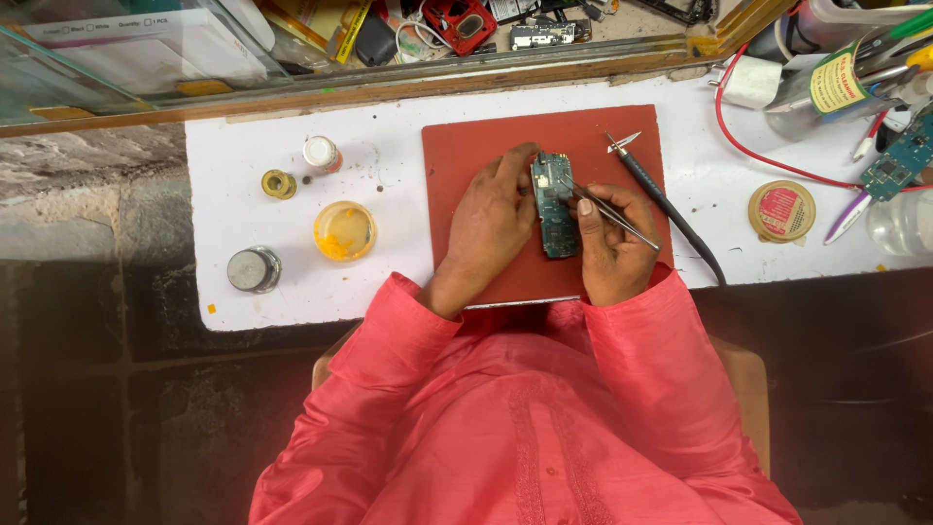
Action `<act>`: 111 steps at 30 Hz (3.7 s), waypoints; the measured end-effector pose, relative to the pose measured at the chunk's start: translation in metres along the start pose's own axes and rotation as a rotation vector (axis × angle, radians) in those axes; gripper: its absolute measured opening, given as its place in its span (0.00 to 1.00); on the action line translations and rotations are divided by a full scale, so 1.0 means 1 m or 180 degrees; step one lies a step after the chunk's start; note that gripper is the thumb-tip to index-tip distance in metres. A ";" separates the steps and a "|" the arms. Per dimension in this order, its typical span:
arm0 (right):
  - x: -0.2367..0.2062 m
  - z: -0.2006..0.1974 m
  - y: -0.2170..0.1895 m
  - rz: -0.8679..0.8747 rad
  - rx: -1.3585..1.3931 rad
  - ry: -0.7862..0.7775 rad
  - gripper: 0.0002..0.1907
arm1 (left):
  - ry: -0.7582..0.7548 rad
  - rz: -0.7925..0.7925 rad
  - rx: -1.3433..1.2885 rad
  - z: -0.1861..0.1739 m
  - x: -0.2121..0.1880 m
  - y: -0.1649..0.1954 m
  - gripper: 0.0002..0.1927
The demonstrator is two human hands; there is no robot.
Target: The person uses a soldering iron and tweezers to remove a small component from a circuit board, then solders a new component in its place. They apply flux with a pen-like tool and continue to adjust and solder connections on the board.
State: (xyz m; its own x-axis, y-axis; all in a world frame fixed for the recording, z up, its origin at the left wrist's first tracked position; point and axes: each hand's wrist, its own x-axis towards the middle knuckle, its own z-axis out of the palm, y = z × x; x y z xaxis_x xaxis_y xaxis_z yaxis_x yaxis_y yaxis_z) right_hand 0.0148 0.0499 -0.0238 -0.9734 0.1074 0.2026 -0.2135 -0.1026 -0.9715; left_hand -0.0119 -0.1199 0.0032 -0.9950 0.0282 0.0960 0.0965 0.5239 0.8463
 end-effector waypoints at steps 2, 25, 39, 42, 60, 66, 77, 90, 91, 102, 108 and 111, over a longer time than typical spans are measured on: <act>0.000 -0.001 0.000 0.0012 -0.0011 -0.0008 0.10 | 0.0297 0.0266 0.0459 -0.006 -0.003 -0.003 0.27; 0.053 -0.006 -0.019 -0.0310 -0.0914 -0.0959 0.08 | 0.0426 0.1289 0.1427 0.001 -0.051 0.014 0.15; 0.058 -0.011 -0.006 -0.0415 -0.0986 -0.0943 0.13 | 0.0392 0.1216 0.1469 0.002 -0.053 0.013 0.16; 0.056 -0.012 -0.008 -0.0424 -0.1008 -0.0973 0.13 | 0.0359 0.1185 0.1446 0.003 -0.053 0.012 0.15; 0.057 -0.016 0.000 -0.0347 -0.0655 -0.1020 0.13 | 0.0439 0.1230 0.1471 0.000 -0.054 0.013 0.15; 0.059 -0.019 0.001 -0.0289 -0.0621 -0.1007 0.13 | 0.0420 0.1257 0.1578 0.001 -0.054 0.013 0.16; 0.058 -0.018 0.003 -0.0136 -0.0392 -0.1039 0.13 | 0.0397 0.1218 0.1494 -0.001 -0.056 0.014 0.16; 0.058 -0.020 0.005 -0.0184 -0.0380 -0.1050 0.14 | 0.0378 0.1217 0.1549 0.000 -0.055 0.013 0.16; 0.058 -0.020 0.006 -0.0160 -0.0402 -0.1010 0.14 | 0.0372 0.1215 0.1532 0.001 -0.056 0.014 0.16; 0.056 -0.022 0.005 -0.0131 -0.0445 -0.1072 0.13 | 0.0332 0.1175 0.1484 0.001 -0.056 0.014 0.17; 0.058 -0.022 0.003 -0.0170 -0.0525 -0.1049 0.14 | 0.0382 0.1232 0.1553 0.000 -0.056 0.014 0.16; 0.060 -0.022 0.004 -0.0220 -0.0610 -0.1079 0.14 | 0.0363 0.1181 0.1475 -0.001 -0.057 0.014 0.15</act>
State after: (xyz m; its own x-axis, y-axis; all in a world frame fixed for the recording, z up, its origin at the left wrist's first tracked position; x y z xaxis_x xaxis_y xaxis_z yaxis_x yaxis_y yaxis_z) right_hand -0.0423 0.0779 -0.0187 -0.9365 -0.2282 0.2662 -0.2912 0.0835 -0.9530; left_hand 0.0459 -0.1147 0.0105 -0.8855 0.2020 0.4183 0.3895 0.8136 0.4317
